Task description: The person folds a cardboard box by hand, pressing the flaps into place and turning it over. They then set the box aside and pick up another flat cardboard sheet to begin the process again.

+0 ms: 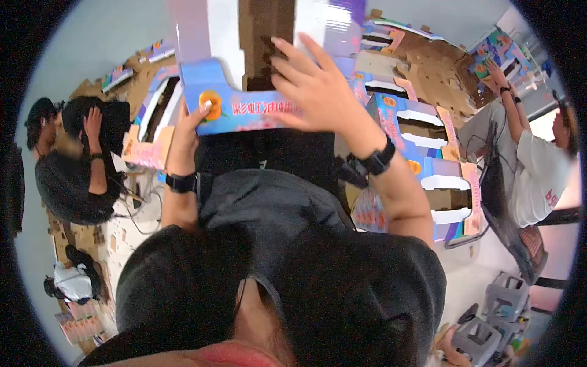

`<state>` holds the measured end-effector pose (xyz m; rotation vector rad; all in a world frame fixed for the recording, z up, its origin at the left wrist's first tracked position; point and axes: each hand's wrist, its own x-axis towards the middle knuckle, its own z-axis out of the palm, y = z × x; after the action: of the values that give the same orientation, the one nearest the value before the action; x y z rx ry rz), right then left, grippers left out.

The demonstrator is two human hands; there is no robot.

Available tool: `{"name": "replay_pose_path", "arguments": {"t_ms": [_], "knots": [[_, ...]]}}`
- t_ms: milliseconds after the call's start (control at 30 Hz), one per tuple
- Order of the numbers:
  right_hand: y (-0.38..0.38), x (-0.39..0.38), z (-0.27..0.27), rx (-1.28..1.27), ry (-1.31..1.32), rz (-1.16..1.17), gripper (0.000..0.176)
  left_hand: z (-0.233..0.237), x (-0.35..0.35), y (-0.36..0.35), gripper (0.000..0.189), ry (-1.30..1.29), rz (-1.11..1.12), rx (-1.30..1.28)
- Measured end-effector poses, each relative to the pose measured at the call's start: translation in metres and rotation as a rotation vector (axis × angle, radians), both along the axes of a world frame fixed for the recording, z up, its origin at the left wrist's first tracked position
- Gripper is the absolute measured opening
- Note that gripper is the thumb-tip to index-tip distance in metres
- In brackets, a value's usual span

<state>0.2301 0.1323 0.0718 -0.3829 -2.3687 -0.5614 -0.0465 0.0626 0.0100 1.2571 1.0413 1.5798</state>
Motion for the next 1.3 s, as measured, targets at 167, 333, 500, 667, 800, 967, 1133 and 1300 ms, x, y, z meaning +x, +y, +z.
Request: {"name": "replay_pose_path", "arguments": {"t_ms": [167, 333, 500, 667, 800, 967, 1133, 1300], "knots": [[0.012, -0.006, 0.000, 0.145, 0.030, 0.042, 0.040, 0.018, -0.004, 0.009, 0.062, 0.110, -0.027, 0.066], [0.015, 0.010, 0.000, 0.133, 0.068, -0.095, 0.044, 0.006, -0.012, 0.037, 0.079, 0.143, -0.044, 0.183], [0.056, 0.055, 0.015, 0.030, -0.019, -0.263, 0.026, 0.028, -0.012, 0.035, 0.076, 0.154, -0.112, 0.273], [0.146, 0.101, -0.003, 0.097, -0.010, -0.560, 0.033, 0.011, -0.029, 0.034, 0.028, 0.287, -0.119, 0.153], [0.237, 0.140, -0.047, -0.054, 0.128, -0.709, 0.046, -0.005, -0.037, 0.049, 0.024, 0.586, -0.105, 0.210], [0.339, 0.171, -0.131, -0.309, 0.149, -1.006, 0.074, -0.008, -0.035, 0.066, 0.019, 0.715, -0.077, 0.117], [0.394, 0.181, -0.212, -0.535, -0.002, -1.185, 0.076, -0.006, -0.028, 0.081, 0.027, 0.830, -0.111, 0.033], [0.419, 0.202, -0.319, -0.711, -0.214, -1.401, 0.081, 0.000, -0.016, 0.096, 0.032, 1.022, -0.121, -0.034]]}}
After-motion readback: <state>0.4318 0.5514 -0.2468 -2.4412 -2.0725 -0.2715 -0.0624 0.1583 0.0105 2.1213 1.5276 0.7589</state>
